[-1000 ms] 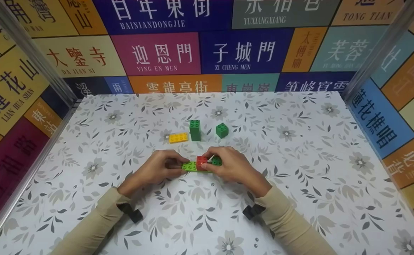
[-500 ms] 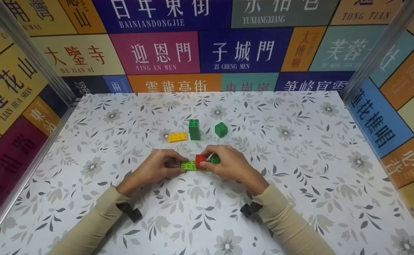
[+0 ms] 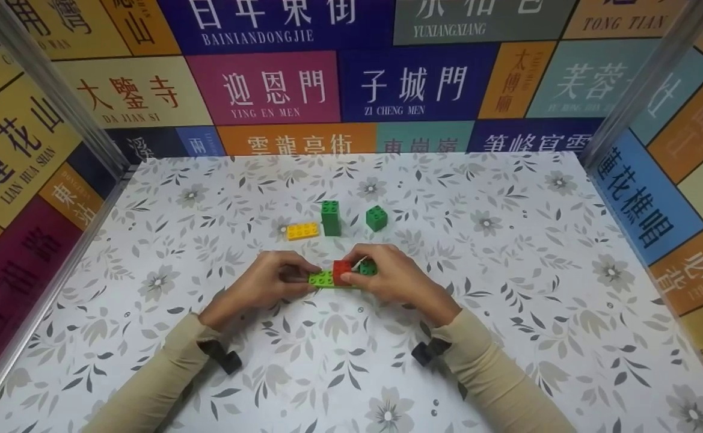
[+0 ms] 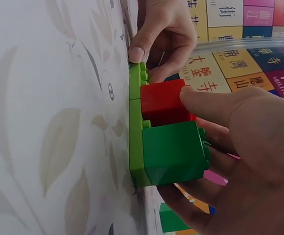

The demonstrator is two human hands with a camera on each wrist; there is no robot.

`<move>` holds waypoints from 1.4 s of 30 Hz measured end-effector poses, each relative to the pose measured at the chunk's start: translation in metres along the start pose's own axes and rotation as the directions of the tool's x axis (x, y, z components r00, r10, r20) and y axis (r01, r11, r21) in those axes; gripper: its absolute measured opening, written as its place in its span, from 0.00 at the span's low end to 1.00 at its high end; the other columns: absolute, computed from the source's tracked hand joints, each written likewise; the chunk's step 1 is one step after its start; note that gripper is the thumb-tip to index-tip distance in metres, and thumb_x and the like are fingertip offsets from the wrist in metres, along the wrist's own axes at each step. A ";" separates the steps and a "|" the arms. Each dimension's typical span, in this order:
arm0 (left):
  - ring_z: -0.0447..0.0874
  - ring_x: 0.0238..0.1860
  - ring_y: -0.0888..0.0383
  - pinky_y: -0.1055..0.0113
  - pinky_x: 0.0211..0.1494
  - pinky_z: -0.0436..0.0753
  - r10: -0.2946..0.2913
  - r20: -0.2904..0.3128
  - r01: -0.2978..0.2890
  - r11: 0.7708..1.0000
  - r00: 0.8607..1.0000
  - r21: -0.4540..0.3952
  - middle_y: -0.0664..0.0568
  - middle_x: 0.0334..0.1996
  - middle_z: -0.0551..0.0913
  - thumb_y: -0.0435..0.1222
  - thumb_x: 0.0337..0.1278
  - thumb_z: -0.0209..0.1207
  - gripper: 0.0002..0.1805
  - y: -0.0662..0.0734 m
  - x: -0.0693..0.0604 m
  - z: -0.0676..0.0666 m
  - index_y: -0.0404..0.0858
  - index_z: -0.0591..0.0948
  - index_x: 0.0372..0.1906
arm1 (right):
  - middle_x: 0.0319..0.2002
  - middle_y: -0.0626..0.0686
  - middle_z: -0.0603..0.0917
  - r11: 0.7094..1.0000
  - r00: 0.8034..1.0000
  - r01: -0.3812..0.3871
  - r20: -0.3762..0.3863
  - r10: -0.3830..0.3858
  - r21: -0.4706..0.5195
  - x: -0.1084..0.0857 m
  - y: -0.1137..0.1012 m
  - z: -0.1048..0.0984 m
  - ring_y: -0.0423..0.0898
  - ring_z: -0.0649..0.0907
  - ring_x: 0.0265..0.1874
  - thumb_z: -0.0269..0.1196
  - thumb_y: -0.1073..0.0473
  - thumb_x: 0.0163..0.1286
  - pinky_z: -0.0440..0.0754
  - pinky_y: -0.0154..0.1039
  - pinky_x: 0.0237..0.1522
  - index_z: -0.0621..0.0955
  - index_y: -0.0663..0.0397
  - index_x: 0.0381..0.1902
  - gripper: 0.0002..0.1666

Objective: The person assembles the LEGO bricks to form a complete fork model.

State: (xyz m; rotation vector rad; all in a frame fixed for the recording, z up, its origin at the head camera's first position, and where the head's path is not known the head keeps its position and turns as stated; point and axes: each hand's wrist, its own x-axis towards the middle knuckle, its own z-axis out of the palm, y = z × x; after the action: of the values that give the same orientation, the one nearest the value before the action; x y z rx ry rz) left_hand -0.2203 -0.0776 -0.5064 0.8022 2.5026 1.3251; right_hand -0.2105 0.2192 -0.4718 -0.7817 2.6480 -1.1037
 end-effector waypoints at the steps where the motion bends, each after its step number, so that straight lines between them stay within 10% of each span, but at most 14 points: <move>1: 0.88 0.39 0.62 0.69 0.48 0.89 -0.002 0.000 0.002 1.000 1.000 -0.003 0.53 0.42 0.92 0.34 0.57 0.79 0.18 0.000 0.000 0.000 0.41 0.92 0.54 | 0.48 0.43 0.92 1.000 1.000 -0.001 0.003 0.001 0.007 0.000 0.000 0.000 0.43 0.87 0.46 0.74 0.46 0.73 0.84 0.44 0.54 0.89 0.39 0.53 0.14; 15: 0.88 0.42 0.61 0.67 0.51 0.90 -0.025 0.010 0.025 0.999 1.000 -0.040 0.54 0.45 0.92 0.33 0.56 0.79 0.19 0.001 0.001 -0.002 0.42 0.92 0.54 | 0.53 0.51 0.92 0.994 0.994 -0.088 -0.066 0.093 0.071 0.006 0.011 -0.012 0.49 0.90 0.53 0.71 0.38 0.74 0.88 0.53 0.59 0.84 0.53 0.66 0.33; 29: 0.89 0.40 0.61 0.69 0.48 0.90 -0.015 0.004 0.016 0.999 1.000 -0.049 0.52 0.43 0.92 0.33 0.57 0.79 0.17 -0.001 0.000 -0.002 0.42 0.92 0.52 | 0.50 0.58 0.91 0.981 0.908 -0.173 -0.370 0.195 0.092 0.030 0.039 -0.036 0.55 0.91 0.49 0.75 0.45 0.72 0.84 0.26 0.42 0.84 0.55 0.65 0.30; 42: 0.88 0.40 0.62 0.70 0.48 0.90 -0.025 0.002 0.025 0.998 1.000 -0.052 0.53 0.43 0.91 0.33 0.56 0.80 0.18 0.000 -0.001 -0.002 0.42 0.92 0.53 | 0.60 0.64 0.85 0.953 0.894 -0.285 -0.330 0.303 0.104 0.054 0.050 -0.035 0.62 0.86 0.59 0.74 0.49 0.73 0.84 0.59 0.63 0.80 0.60 0.70 0.34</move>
State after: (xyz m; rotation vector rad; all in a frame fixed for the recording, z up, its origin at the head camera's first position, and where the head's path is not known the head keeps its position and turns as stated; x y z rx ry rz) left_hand -0.2207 -0.0798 -0.5054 0.7581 2.4578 1.3744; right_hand -0.2880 0.2413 -0.4793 -0.1718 2.8684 -1.3158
